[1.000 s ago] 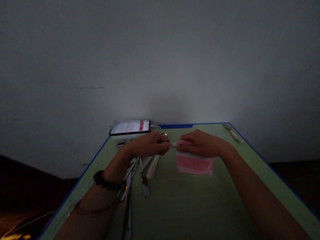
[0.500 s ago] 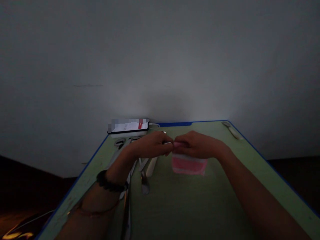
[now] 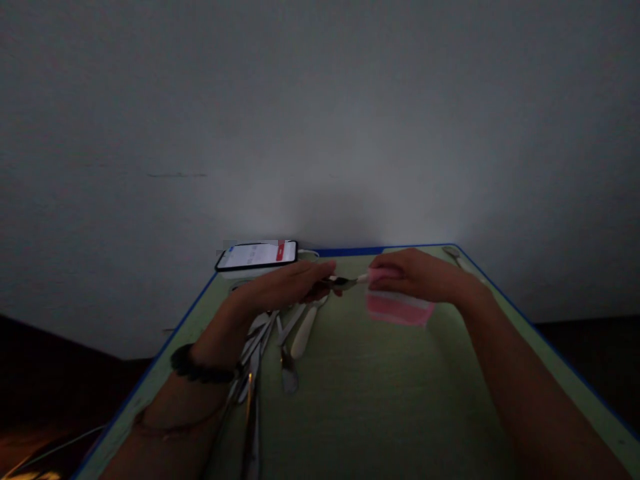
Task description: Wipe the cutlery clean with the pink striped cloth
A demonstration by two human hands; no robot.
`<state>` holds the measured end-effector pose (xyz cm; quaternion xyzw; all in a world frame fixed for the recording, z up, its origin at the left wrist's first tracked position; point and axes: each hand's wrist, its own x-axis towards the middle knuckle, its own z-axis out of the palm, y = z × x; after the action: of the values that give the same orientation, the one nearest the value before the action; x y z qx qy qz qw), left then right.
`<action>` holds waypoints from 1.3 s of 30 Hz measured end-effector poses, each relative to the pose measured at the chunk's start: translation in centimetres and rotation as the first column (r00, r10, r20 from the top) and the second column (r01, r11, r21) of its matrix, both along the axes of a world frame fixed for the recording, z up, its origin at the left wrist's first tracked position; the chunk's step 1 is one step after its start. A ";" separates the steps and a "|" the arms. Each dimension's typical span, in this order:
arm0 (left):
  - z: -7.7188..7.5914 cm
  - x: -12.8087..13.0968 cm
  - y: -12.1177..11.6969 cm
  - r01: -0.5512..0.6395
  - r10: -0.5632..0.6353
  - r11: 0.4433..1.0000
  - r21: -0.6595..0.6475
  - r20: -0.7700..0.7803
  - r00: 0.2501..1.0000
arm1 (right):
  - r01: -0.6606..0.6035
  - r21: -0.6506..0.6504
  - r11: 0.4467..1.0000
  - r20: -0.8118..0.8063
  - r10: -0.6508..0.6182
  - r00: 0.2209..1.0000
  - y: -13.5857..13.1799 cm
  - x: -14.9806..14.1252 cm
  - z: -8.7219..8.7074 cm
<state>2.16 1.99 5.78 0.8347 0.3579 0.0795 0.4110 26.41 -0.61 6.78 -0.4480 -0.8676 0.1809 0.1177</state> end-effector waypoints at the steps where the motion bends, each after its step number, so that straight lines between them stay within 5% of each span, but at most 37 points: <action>1: 0.0 -0.1 0.0 -0.018 0.018 1.000 -0.021 -0.019 1.000 | 0.017 0.016 1.000 0.008 -0.017 1.000 0.0 0.0 0.0; 6: 0.4 -0.2 -0.1 0.021 -0.010 0.994 0.104 -0.106 0.994 | 0.052 0.018 0.998 0.003 -0.052 0.999 -0.1 -0.5 0.2; 11: 1.0 0.5 -0.4 0.016 -0.020 0.975 0.221 0.016 1.000 | 0.001 -0.076 0.997 -0.023 -0.003 1.000 -0.4 -1.2 0.4; 18: 0.0 2.4 -0.8 0.061 -0.028 0.926 0.372 -0.092 0.995 | -0.081 -0.021 0.997 0.031 0.081 0.996 -0.2 -2.4 -1.1; 30: -1.0 1.7 0.1 0.145 -0.089 0.914 0.380 -0.162 0.983 | -0.135 -0.094 0.986 0.019 0.138 0.990 1.1 -1.7 -2.7; 39: 0.1 -0.4 0.5 0.057 -0.009 0.936 0.349 -0.136 0.991 | -0.151 -0.200 0.968 -0.077 0.138 0.987 0.7 -0.5 -1.4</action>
<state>1.76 2.53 5.86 0.9040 0.3502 0.0799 0.2319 25.89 0.06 5.35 -0.3876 -0.8704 0.2914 0.0847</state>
